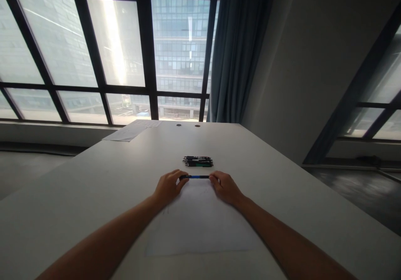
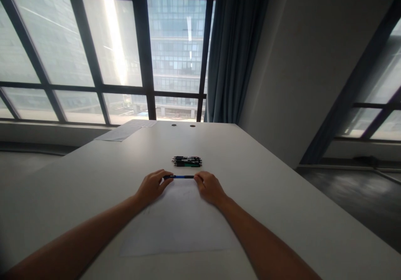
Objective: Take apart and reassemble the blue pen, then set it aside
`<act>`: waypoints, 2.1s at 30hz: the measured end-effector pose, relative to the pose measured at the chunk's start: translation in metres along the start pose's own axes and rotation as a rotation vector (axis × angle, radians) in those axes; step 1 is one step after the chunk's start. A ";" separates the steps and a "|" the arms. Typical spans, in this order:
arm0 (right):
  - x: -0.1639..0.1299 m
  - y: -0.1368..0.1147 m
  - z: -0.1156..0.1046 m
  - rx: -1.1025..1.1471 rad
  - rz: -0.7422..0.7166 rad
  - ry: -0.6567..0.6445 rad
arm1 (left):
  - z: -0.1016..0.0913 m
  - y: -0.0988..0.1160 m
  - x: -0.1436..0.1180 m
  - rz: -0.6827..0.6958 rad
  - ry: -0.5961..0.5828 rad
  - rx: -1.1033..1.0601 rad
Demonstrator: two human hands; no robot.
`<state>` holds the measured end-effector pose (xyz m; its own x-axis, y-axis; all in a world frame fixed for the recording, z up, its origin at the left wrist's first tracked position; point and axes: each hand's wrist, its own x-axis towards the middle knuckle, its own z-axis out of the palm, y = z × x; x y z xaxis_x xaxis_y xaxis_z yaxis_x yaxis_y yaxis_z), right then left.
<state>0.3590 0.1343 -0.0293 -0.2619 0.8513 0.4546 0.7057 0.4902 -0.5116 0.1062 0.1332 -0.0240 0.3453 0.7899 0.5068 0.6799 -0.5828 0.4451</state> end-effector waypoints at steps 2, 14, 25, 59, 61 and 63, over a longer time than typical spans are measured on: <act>0.000 -0.003 0.000 0.002 0.013 -0.023 | 0.000 0.000 0.000 -0.010 -0.014 0.008; -0.001 -0.002 0.002 0.031 -0.049 0.159 | 0.001 -0.002 -0.001 0.120 0.068 0.055; 0.000 -0.001 0.005 -0.024 0.000 0.205 | 0.004 0.008 -0.001 0.136 0.096 0.084; -0.001 -0.018 0.003 -0.290 -0.268 0.014 | 0.003 0.005 0.000 0.015 0.370 -0.022; 0.000 -0.016 0.003 -0.276 -0.268 0.060 | 0.004 0.004 0.001 -0.021 0.362 -0.012; 0.000 -0.015 0.003 -0.246 -0.271 0.154 | 0.004 0.002 0.002 -0.069 0.342 0.001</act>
<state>0.3468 0.1275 -0.0236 -0.3721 0.6498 0.6628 0.7661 0.6181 -0.1759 0.1110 0.1341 -0.0252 0.0616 0.7178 0.6935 0.6949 -0.5296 0.4865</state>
